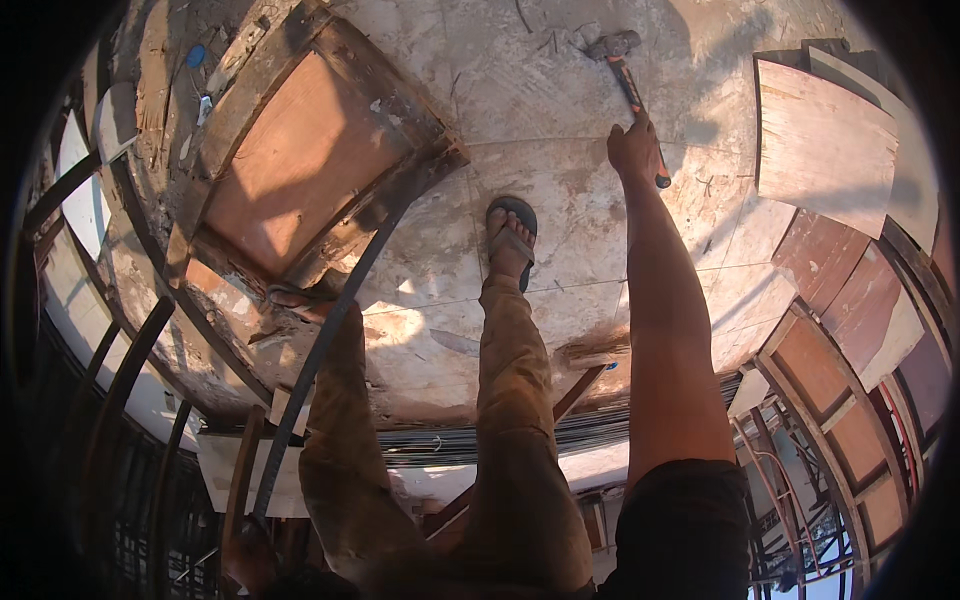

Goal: The person pries up wooden planks and boards from a floor using a crowbar and then carries a large wooden panel to a different location.

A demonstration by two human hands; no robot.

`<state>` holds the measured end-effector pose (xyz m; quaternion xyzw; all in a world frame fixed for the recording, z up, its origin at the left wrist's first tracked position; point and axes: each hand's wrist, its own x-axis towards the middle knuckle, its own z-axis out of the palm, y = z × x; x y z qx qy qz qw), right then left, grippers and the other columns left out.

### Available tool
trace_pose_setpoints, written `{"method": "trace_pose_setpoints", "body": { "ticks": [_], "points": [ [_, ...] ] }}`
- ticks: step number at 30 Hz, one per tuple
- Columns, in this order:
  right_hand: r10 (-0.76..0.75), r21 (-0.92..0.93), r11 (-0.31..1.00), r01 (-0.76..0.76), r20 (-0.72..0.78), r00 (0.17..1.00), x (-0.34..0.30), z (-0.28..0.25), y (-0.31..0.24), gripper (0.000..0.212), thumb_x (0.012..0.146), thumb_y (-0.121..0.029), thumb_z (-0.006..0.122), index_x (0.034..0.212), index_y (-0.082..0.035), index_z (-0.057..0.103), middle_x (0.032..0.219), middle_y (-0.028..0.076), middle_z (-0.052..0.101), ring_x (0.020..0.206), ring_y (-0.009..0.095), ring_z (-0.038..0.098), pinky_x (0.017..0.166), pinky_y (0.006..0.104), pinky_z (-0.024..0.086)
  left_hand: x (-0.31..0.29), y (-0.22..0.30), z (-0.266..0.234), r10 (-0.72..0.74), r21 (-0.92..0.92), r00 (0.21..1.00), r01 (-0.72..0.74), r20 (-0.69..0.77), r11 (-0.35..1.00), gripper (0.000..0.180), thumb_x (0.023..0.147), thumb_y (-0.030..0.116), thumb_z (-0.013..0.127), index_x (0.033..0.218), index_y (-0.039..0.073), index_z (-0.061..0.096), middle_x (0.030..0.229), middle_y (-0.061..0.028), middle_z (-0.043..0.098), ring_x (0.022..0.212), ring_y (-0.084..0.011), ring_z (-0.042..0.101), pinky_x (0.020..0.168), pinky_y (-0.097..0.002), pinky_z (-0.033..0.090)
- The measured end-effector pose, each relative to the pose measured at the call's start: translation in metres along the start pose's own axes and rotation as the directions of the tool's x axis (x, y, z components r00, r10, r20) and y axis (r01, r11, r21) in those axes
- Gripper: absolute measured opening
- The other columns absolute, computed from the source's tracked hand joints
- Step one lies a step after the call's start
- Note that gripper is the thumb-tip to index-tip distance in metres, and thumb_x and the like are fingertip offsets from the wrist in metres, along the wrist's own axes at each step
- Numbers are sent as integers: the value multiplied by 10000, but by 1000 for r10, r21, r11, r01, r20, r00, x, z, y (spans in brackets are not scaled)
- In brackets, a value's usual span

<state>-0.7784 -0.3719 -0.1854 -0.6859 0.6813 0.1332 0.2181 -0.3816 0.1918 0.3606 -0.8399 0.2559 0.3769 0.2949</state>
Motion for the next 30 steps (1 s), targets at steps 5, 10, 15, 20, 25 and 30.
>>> {"method": "trace_pose_setpoints", "body": {
  "ticks": [5,10,15,20,25,30],
  "points": [
    [58,-60,996,-63,-81,995,85,34,16,741,895,-410,616,1460,-13,347,1506,232,392,1387,405,388,1128,481,351,-2,-23,10,-144,33,972,153,-186,988,271,709,273,834,763,41,705,587,-110,607,522,-256,596,516,-399,470],
    [-67,4,998,67,148,987,73,42,30,558,870,-411,636,1204,19,521,1147,230,624,1107,378,612,939,492,468,-15,-36,3,-189,114,964,212,-188,971,361,682,422,844,827,105,752,629,-105,654,563,-303,640,569,-437,505],
    [188,783,447,-433,391,901,-42,25,-45,443,856,-335,662,1039,54,555,801,140,620,749,244,627,664,369,515,-26,23,-40,-299,116,938,322,-177,940,378,701,424,823,808,70,744,665,-133,663,642,-335,659,615,-445,502],
    [315,782,174,-598,531,787,-194,18,-86,321,863,-211,672,966,77,574,773,92,570,597,161,571,531,325,475,-15,76,-103,-162,85,980,172,-112,981,409,754,415,796,712,27,673,623,-158,602,607,-359,616,581,-469,440],
    [293,784,212,-583,518,803,-334,51,-160,243,931,-213,632,920,-17,489,717,36,515,533,124,531,472,326,441,-12,78,-145,-116,236,990,132,-81,963,480,797,465,762,686,13,644,609,-180,562,621,-392,602,588,-493,425],
    [180,773,334,-540,510,841,-362,66,-226,357,924,-262,594,1062,48,485,836,202,635,782,319,648,748,430,491,-20,48,-157,-80,341,993,106,-89,934,488,795,474,767,698,12,644,613,-186,568,613,-400,592,586,-500,428]
  ]
}}
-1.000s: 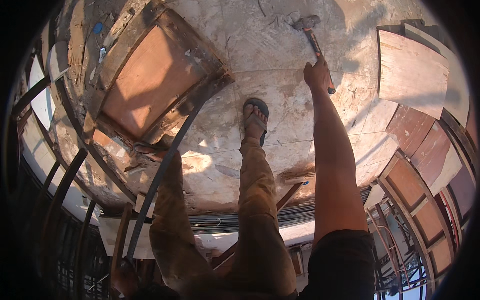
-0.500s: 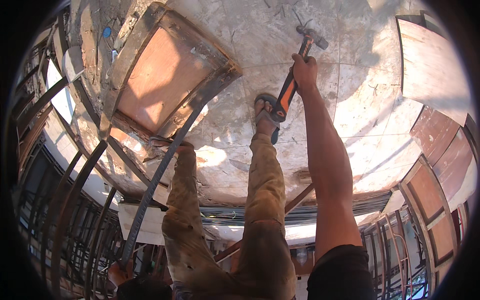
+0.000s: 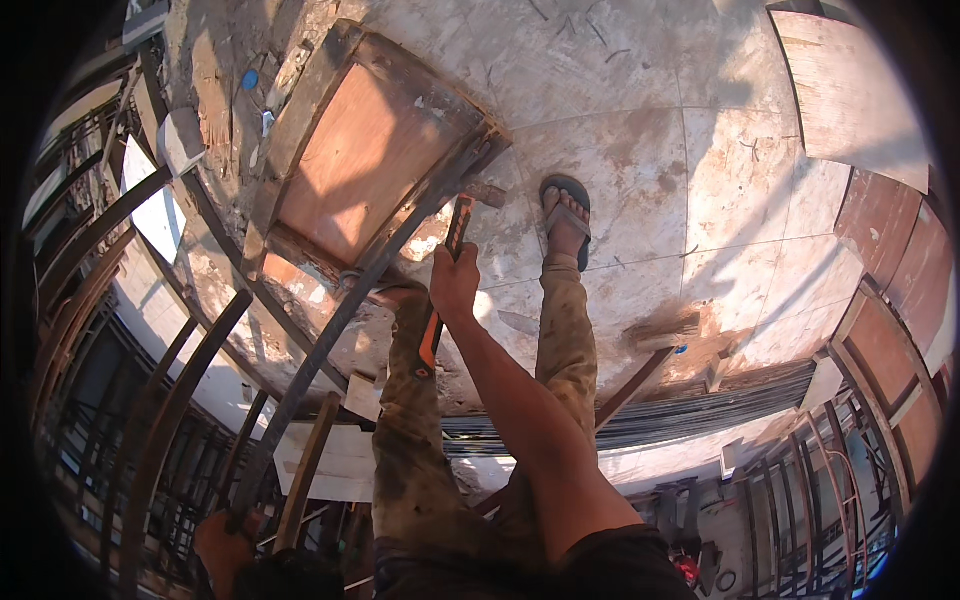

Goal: The person pries up wooden planks and boards from a floor using a crowbar and then carries a large wooden panel to a different location.

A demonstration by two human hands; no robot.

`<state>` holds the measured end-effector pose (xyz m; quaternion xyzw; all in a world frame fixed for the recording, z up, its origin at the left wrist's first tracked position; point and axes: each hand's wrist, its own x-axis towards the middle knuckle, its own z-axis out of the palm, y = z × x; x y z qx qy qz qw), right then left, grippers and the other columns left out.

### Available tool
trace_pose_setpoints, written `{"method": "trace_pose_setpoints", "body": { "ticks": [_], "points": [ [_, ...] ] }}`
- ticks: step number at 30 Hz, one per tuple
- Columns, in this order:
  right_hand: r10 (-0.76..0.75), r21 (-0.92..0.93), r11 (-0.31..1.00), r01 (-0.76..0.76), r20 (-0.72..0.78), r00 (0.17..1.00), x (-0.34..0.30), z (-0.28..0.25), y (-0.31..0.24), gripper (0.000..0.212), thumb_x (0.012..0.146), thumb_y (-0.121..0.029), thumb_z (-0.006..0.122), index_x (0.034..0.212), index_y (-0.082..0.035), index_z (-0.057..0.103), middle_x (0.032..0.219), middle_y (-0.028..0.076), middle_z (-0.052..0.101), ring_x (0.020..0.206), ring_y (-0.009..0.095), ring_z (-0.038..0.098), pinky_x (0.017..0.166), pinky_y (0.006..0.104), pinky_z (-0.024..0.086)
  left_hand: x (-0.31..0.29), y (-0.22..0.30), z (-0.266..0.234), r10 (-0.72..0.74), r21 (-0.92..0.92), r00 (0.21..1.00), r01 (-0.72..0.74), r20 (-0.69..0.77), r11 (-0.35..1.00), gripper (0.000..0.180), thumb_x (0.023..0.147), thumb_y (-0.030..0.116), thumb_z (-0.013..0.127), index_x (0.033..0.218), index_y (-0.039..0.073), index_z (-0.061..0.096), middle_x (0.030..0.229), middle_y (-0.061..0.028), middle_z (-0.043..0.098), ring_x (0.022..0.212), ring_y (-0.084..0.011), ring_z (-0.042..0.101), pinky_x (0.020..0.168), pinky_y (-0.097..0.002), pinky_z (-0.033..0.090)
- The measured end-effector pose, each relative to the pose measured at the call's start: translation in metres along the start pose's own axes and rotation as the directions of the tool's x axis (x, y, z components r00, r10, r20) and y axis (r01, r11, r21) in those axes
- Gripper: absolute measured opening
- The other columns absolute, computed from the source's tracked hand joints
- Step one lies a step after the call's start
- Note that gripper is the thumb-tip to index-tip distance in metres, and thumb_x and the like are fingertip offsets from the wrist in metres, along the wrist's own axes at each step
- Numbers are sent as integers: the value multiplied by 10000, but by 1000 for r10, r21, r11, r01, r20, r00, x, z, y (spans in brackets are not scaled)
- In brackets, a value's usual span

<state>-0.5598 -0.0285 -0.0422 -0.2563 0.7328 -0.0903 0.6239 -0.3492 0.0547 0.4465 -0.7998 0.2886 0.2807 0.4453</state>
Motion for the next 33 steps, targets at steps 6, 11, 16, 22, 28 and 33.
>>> {"method": "trace_pose_setpoints", "body": {
  "ticks": [6,11,16,22,28,33],
  "points": [
    [-290,-79,957,279,-270,918,46,78,37,328,910,-176,609,1117,19,445,938,230,622,898,420,639,803,481,478,16,31,-42,-20,-19,959,26,282,999,378,917,408,669,1070,63,697,944,-183,678,829,-321,669,740,-468,508],
    [-122,-73,992,102,-366,923,64,107,35,270,874,-193,653,1021,15,563,930,233,654,921,426,651,816,489,492,32,5,44,-3,-431,997,39,83,902,366,788,387,808,887,39,749,646,-144,642,619,-234,670,579,-407,488],
    [-225,-364,916,167,-121,967,105,76,29,219,838,-227,672,862,-9,688,867,241,693,903,413,676,785,481,513,67,-10,145,8,-357,1000,-2,15,934,244,746,284,804,808,64,718,635,-158,647,586,-374,653,563,-450,503],
    [-177,-475,851,225,145,974,156,13,57,353,914,-314,579,1052,-19,714,889,205,715,818,347,697,732,421,541,137,-16,272,109,-306,991,-127,-74,943,242,775,304,768,794,75,694,690,-175,660,702,-414,665,616,-499,497],
    [229,390,875,-287,190,955,47,75,3,742,1003,-616,396,1344,35,501,1149,196,650,960,257,649,831,401,535,237,-39,370,73,-338,996,-84,-45,938,267,805,352,695,853,92,735,761,-211,680,759,-429,670,710,-536,523],
    [59,408,909,-84,73,996,46,151,17,633,1019,-569,386,1144,28,554,970,166,638,850,244,628,768,378,533,351,-35,379,110,-324,991,-128,-73,937,233,840,278,606,773,71,689,775,-203,670,797,-441,654,691,-530,499]
  ]
}}
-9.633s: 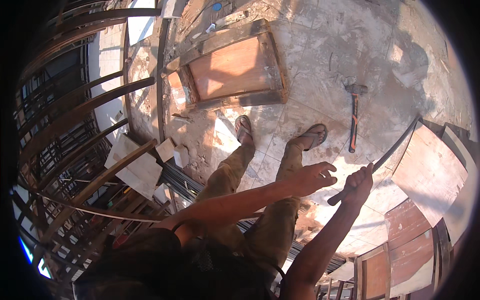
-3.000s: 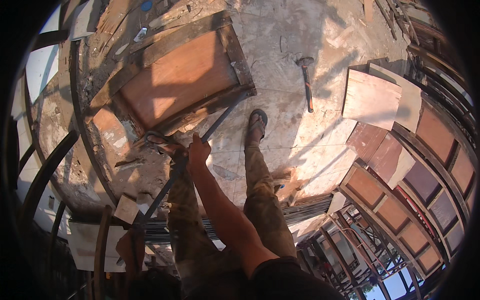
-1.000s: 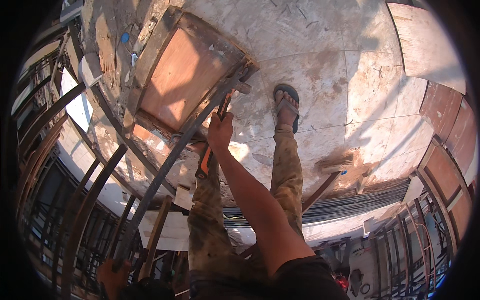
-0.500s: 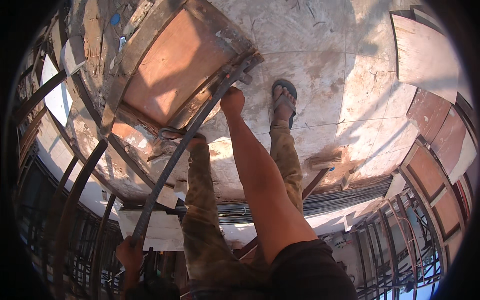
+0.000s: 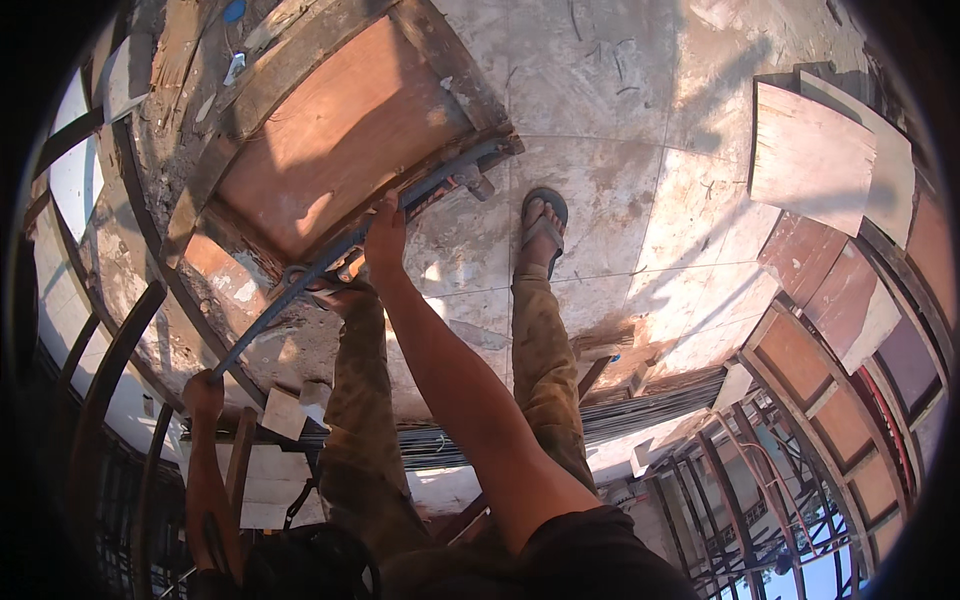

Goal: The person pries up wooden planks and boards from a floor using a crowbar and then carries a large wooden panel to a different location.

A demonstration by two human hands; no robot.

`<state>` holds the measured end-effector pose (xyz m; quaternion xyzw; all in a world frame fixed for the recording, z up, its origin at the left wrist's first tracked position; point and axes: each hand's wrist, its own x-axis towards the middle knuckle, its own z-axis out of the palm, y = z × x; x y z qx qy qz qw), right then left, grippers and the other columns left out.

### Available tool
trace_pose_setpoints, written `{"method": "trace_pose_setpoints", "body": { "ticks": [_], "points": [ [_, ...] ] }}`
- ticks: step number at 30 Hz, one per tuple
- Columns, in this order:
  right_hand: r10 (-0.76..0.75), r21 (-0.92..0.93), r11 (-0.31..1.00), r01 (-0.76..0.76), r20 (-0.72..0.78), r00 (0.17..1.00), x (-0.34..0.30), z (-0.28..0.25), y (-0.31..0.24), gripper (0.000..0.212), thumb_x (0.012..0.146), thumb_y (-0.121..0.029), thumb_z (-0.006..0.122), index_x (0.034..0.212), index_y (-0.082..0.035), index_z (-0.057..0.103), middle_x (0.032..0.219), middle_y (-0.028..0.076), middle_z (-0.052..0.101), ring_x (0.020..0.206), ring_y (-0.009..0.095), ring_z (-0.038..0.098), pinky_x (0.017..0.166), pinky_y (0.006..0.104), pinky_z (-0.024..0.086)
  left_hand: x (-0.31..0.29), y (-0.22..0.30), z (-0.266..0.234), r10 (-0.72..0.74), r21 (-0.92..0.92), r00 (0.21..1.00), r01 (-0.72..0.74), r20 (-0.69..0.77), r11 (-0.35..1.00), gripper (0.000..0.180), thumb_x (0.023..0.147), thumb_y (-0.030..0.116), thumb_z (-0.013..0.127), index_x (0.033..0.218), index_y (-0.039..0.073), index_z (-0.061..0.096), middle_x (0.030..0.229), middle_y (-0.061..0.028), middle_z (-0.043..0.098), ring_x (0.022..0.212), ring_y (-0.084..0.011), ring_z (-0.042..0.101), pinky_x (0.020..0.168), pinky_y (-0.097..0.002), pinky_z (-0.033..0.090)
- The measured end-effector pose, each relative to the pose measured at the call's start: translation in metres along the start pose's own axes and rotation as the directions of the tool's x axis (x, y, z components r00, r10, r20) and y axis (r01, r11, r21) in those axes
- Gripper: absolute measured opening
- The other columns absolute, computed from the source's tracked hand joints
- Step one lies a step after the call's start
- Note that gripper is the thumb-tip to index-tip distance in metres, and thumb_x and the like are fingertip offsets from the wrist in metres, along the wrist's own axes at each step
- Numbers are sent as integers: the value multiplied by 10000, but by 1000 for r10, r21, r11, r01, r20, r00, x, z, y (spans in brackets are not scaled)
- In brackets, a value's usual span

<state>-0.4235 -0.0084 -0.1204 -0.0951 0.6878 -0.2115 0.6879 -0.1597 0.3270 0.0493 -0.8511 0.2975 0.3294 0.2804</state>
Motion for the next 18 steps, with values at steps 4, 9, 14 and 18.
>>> {"method": "trace_pose_setpoints", "body": {
  "ticks": [4,9,14,18],
  "points": [
    [-266,-35,964,264,-112,957,24,20,22,621,1029,-544,394,970,48,572,806,157,638,655,242,609,657,346,512,47,-2,-17,157,-66,977,-168,-143,984,186,821,240,637,745,73,670,726,-202,655,732,-441,642,651,-527,496],
    [-332,-219,931,293,-170,928,19,44,25,701,1028,-535,398,1084,138,587,1011,250,636,878,307,627,770,397,507,87,-31,-6,174,-84,980,-182,-96,980,159,815,215,619,783,79,694,742,-197,668,750,-436,653,682,-528,512],
    [-313,-302,921,246,-199,929,16,49,15,699,1028,-498,401,1114,176,569,1060,314,640,916,381,640,818,472,486,105,-20,-9,169,-109,979,-181,-111,977,162,820,204,602,824,85,712,803,-198,691,797,-426,668,736,-518,529],
    [-225,-254,952,172,-197,954,25,43,17,724,1015,-525,395,989,167,607,926,293,662,852,386,658,775,483,493,109,-17,-1,133,-149,988,-142,-73,979,158,824,205,612,853,86,712,817,-198,691,818,-430,668,746,-520,525]
  ]
}}
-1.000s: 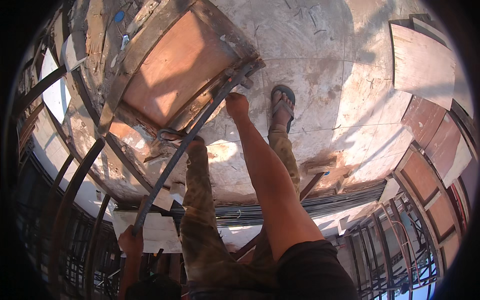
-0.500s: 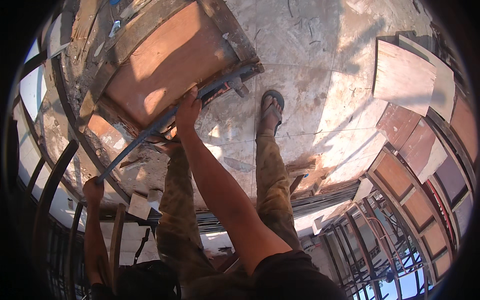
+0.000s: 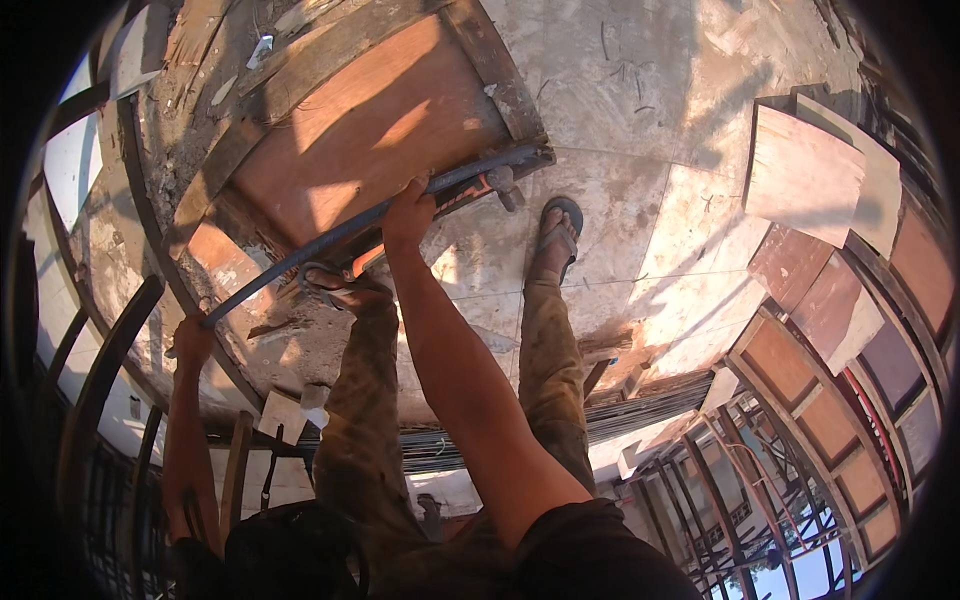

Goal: The person pries up wooden planks and boards from a floor using a crowbar and then carries a large wooden panel to a different location.

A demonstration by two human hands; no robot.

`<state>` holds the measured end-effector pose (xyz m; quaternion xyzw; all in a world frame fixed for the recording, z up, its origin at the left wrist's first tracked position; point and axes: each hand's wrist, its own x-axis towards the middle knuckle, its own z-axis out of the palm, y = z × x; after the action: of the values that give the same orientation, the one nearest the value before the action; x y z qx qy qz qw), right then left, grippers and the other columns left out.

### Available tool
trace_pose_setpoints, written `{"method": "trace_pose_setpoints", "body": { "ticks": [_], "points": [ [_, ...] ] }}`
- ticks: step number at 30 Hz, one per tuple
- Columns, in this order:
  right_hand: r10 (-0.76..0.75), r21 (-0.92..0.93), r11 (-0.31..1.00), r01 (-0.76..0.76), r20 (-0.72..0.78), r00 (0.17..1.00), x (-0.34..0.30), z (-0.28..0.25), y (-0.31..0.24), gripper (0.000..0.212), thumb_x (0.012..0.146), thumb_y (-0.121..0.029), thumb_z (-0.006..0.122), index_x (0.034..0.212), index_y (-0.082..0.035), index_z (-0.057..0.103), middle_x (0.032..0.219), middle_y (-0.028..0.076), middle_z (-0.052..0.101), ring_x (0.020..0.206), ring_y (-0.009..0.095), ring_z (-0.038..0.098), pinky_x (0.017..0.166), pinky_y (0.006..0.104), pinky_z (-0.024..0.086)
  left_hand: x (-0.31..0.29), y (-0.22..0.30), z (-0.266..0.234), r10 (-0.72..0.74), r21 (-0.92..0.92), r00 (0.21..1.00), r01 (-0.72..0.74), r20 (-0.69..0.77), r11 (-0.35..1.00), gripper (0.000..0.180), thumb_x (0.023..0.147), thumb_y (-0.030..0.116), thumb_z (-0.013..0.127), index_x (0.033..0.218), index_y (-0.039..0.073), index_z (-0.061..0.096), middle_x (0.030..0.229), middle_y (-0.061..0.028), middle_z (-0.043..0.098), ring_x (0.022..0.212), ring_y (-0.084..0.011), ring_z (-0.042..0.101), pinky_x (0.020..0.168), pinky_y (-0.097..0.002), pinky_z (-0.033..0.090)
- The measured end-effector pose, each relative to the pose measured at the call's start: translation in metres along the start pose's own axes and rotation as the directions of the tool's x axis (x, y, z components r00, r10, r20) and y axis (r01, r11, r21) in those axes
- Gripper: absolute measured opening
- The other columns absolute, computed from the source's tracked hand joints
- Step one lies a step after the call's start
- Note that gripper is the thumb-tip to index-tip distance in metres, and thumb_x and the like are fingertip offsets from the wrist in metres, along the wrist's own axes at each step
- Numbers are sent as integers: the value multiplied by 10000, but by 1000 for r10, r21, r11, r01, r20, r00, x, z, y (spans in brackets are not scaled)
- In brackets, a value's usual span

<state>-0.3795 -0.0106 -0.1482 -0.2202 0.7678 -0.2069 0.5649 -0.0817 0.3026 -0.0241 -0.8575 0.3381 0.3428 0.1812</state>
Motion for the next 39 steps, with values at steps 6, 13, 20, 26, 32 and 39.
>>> {"method": "trace_pose_setpoints", "body": {
  "ticks": [6,13,20,26,32,39],
  "points": [
    [3,-163,986,21,145,989,21,-30,12,646,1010,-525,417,991,94,603,675,110,570,444,219,550,358,347,433,5,9,54,-75,-31,991,79,110,996,167,851,217,622,840,78,715,860,-198,696,855,-418,675,760,-510,529],
    [108,-224,973,-62,201,974,20,-47,3,617,994,-538,428,1022,49,616,766,138,624,482,208,592,412,311,513,-2,39,148,-95,-105,936,138,339,985,239,879,291,646,907,58,692,932,-215,684,934,-429,654,808,-525,512],
    [258,-320,927,-197,161,953,17,-114,-37,493,966,-505,518,977,-23,623,814,83,645,563,193,624,545,334,552,-110,89,126,-79,-279,967,148,242,949,278,851,365,694,839,89,658,814,-178,680,812,-416,657,695,-521,498],
    [-56,-259,962,90,136,989,-14,-115,-101,382,1001,-423,512,994,-51,601,753,63,596,601,187,619,560,348,547,-224,138,-23,-69,-370,933,207,354,905,372,843,441,733,837,82,637,709,-118,639,718,-358,649,664,-456,487],
    [187,69,971,-230,385,904,-48,-40,-162,268,1008,-340,510,924,-86,522,690,54,527,550,193,553,516,376,503,-299,197,-137,-143,-668,955,285,261,687,286,929,342,671,990,63,668,745,-150,652,731,-341,678,677,-429,512],
    [297,119,927,-356,347,890,-37,18,-161,252,1008,-293,494,886,-73,469,654,54,466,501,187,486,461,368,439,-295,215,-203,-275,-553,946,324,173,768,185,905,177,672,1012,27,696,814,-162,696,773,-331,698,689,-412,516]
  ]
}}
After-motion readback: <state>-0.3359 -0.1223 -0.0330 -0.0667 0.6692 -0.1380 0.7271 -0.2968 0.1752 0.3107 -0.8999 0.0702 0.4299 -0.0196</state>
